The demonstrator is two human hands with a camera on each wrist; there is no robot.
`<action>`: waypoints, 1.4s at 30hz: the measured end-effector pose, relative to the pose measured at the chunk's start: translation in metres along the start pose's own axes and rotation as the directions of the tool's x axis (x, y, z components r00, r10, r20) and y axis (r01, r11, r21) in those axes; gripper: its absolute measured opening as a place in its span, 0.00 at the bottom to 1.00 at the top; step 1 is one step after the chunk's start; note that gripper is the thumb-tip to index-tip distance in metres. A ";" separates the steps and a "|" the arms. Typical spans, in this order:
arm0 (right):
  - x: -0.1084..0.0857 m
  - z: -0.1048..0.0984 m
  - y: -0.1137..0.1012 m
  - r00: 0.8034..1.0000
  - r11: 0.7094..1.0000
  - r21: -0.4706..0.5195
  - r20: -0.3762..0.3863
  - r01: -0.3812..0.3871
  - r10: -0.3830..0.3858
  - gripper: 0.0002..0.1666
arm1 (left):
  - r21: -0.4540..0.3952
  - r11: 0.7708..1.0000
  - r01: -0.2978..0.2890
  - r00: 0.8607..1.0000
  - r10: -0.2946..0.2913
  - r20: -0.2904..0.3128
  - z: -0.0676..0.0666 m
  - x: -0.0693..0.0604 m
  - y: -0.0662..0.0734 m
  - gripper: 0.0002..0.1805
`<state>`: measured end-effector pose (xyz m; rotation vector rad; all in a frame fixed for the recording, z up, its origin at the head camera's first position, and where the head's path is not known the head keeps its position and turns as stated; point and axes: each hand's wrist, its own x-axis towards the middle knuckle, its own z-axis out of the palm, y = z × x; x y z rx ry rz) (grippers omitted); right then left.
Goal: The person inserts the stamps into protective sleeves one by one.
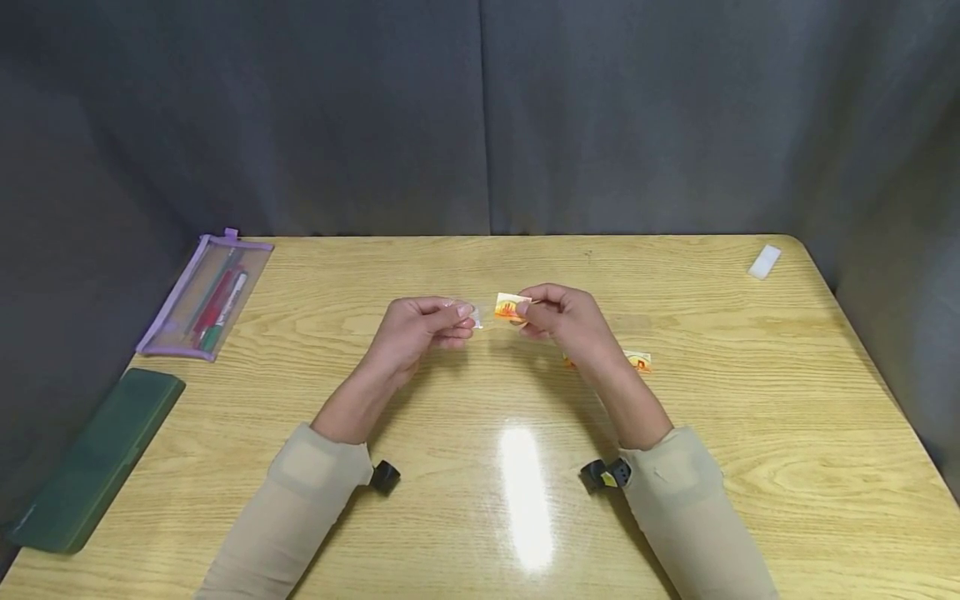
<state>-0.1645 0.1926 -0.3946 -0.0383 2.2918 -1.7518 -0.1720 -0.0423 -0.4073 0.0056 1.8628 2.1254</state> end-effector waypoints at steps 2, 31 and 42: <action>0.000 0.000 0.000 1.000 1.000 0.001 -0.005 0.001 -0.001 0.20 | -0.007 1.000 -0.003 1.000 0.003 0.004 0.000 0.000 0.000 0.15; -0.005 0.002 -0.007 0.998 0.998 0.058 -0.063 0.030 -0.027 0.20 | 0.076 0.997 -0.002 1.000 0.001 0.014 0.004 -0.002 -0.001 0.18; -0.005 0.003 -0.007 0.997 0.996 0.074 -0.073 0.041 -0.036 0.19 | 0.083 0.997 -0.003 1.000 0.002 0.012 0.005 -0.003 -0.002 0.20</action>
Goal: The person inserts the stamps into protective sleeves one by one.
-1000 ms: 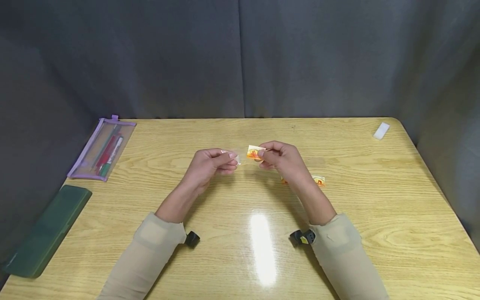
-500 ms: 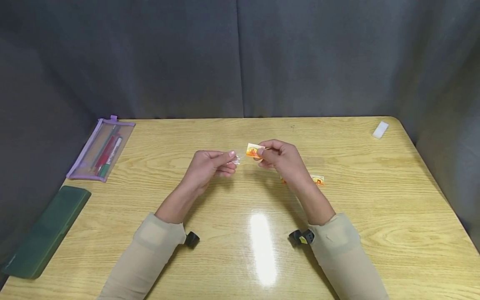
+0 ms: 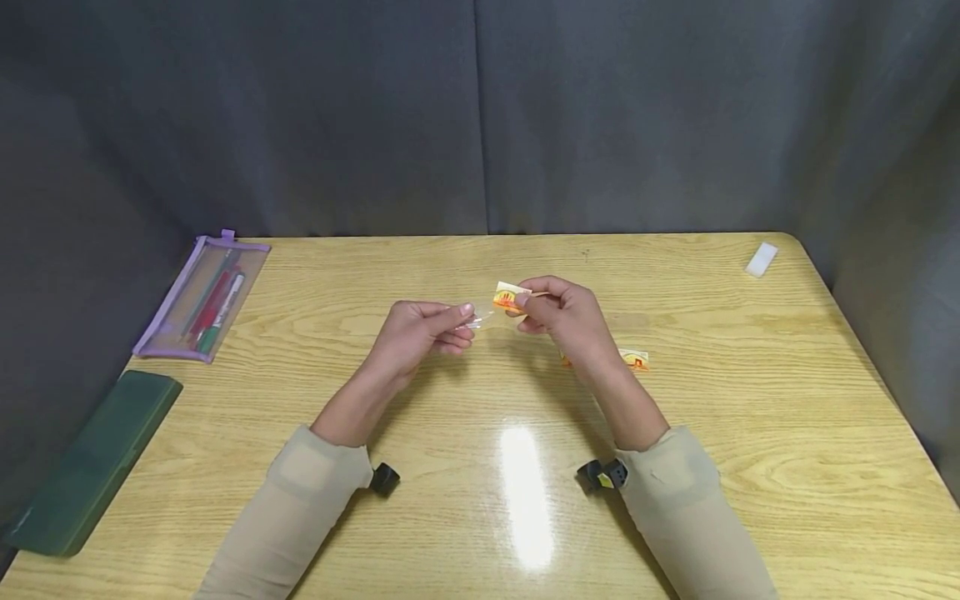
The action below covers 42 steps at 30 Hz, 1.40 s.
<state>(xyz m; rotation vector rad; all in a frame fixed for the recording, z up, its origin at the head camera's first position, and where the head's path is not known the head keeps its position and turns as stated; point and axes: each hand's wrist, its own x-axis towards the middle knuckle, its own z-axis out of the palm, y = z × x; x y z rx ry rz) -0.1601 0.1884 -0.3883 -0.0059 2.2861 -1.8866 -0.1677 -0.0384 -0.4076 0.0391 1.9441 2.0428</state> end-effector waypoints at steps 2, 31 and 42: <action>0.000 0.001 0.001 1.000 1.000 0.001 0.001 -0.003 0.003 0.19 | 0.002 1.000 -0.001 1.000 0.001 -0.001 0.000 0.000 0.000 0.20; 0.000 -0.003 0.003 0.991 0.984 -0.169 0.113 -0.056 0.075 0.17 | 0.145 0.986 -0.083 0.995 0.091 -0.049 -0.001 -0.003 0.005 0.13; 0.001 -0.005 0.002 0.986 0.973 -0.223 0.136 -0.067 0.099 0.17 | 0.178 0.982 -0.063 0.998 0.063 0.003 -0.001 -0.001 0.003 0.14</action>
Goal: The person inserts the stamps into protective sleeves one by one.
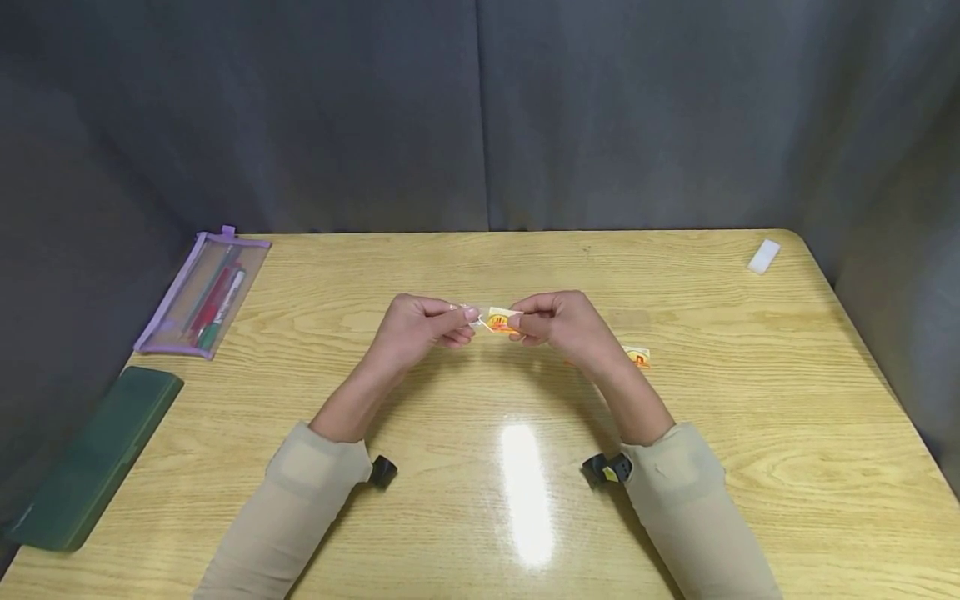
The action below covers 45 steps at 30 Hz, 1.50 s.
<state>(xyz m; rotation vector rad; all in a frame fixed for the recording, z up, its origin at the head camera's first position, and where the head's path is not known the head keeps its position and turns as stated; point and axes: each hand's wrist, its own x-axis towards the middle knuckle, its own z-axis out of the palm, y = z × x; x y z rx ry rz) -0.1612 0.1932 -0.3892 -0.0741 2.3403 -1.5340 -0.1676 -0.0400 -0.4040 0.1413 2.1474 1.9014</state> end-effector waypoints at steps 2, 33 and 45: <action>0.000 0.000 0.000 1.000 1.000 -0.001 0.006 -0.001 0.001 0.17 | 0.000 1.000 0.002 1.000 -0.002 0.012 0.001 0.000 0.000 0.13; -0.002 0.004 0.003 0.999 0.995 0.084 -0.004 0.047 -0.047 0.17 | -0.169 0.984 0.053 0.997 -0.043 0.060 0.007 -0.003 -0.004 0.14; -0.001 0.003 0.000 0.998 0.995 0.085 0.032 0.056 -0.059 0.20 | -0.225 0.972 0.067 0.996 -0.051 0.076 0.009 -0.002 -0.002 0.15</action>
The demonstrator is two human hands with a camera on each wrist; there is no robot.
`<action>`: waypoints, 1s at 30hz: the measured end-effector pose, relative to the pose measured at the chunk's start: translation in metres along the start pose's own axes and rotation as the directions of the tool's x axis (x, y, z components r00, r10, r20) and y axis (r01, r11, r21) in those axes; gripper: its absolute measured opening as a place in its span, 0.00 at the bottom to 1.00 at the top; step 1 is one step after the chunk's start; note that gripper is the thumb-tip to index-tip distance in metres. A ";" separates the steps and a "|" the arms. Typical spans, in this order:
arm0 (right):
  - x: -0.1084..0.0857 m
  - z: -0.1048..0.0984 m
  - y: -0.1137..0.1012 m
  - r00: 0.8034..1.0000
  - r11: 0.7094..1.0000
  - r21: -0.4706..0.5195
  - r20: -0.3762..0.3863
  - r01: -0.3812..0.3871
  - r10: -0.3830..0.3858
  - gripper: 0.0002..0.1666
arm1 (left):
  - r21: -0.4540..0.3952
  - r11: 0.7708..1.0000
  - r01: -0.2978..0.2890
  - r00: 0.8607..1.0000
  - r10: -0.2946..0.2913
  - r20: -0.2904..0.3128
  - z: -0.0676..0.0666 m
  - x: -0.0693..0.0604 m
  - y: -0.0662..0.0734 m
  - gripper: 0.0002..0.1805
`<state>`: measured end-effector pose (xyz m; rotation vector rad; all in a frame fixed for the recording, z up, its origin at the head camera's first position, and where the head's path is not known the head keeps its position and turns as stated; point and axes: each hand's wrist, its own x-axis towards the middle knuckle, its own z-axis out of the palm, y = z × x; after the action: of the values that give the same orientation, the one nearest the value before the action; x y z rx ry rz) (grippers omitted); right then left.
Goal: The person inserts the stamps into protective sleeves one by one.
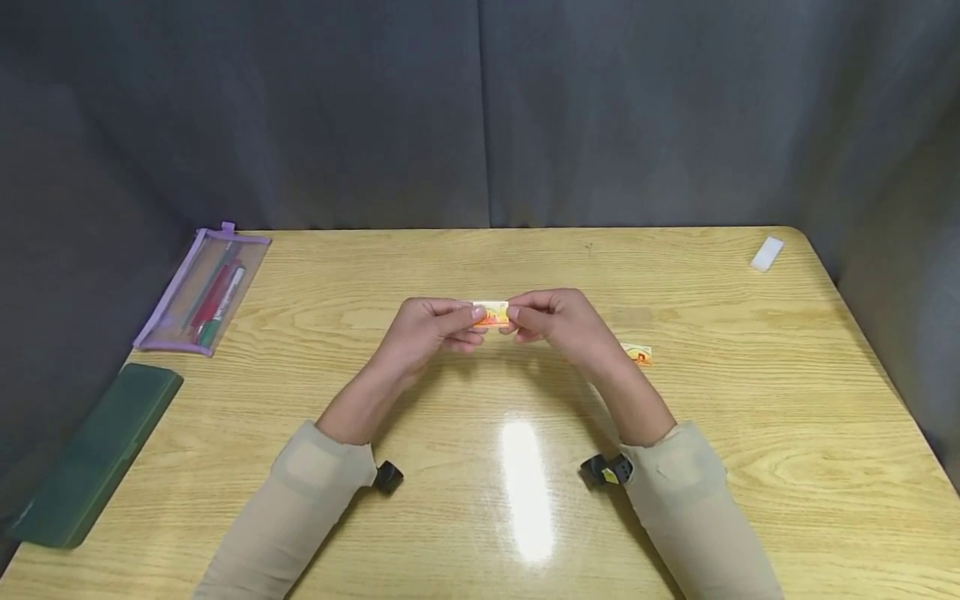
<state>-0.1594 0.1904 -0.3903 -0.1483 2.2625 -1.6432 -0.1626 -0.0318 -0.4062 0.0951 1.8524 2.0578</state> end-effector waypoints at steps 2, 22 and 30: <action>0.000 0.001 -0.001 1.000 1.000 0.012 -0.005 0.008 -0.008 0.19 | -0.011 1.000 -0.004 1.000 0.004 -0.010 0.001 -0.001 0.000 0.15; -0.001 0.007 0.000 0.999 0.998 0.053 -0.041 -0.013 0.015 0.17 | 0.046 0.999 0.001 1.000 0.001 -0.029 0.002 -0.001 0.001 0.15; 0.000 0.008 0.002 0.999 0.998 0.055 -0.035 0.004 -0.002 0.17 | 0.119 0.993 0.011 1.000 -0.009 -0.017 -0.001 0.000 0.001 0.14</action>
<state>-0.1568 0.1834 -0.3942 -0.1111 2.2405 -1.7206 -0.1626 -0.0326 -0.4054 0.0994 1.9813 1.9459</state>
